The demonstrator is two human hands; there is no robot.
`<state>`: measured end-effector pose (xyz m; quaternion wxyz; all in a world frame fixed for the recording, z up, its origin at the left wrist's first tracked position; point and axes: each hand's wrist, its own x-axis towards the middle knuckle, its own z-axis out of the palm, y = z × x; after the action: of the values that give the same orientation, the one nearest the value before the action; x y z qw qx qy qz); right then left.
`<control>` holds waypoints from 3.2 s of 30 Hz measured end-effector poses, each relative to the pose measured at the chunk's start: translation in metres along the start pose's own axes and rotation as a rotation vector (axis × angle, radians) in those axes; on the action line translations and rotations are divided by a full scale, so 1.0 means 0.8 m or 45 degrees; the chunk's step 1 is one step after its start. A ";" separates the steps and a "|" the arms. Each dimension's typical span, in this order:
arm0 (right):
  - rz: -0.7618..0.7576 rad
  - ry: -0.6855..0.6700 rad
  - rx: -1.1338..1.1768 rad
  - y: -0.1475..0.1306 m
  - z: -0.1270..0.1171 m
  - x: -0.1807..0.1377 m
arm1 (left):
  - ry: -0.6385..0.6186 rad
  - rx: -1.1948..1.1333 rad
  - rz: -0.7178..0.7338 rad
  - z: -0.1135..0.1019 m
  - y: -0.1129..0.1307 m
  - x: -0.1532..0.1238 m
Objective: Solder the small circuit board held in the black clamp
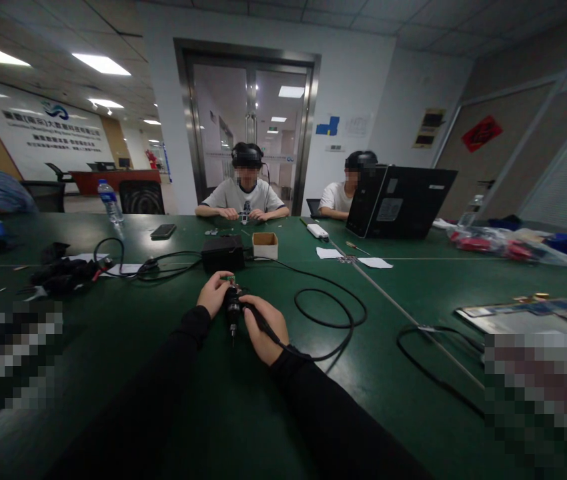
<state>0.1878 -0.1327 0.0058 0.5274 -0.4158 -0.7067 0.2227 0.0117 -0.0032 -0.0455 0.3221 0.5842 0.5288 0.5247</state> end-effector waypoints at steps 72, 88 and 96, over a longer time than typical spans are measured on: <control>0.038 -0.043 -0.024 0.001 0.001 0.001 | 0.015 -0.081 0.057 -0.001 0.007 -0.004; 0.045 0.026 -0.015 0.004 0.001 0.001 | 0.039 -0.024 0.040 -0.003 0.017 -0.008; 0.047 0.028 -0.025 0.006 0.000 0.001 | 0.028 -0.052 0.024 -0.003 0.021 -0.010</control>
<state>0.1891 -0.1295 0.0027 0.5268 -0.4364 -0.6951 0.2208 0.0153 -0.0154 -0.0313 0.3232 0.5765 0.5162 0.5447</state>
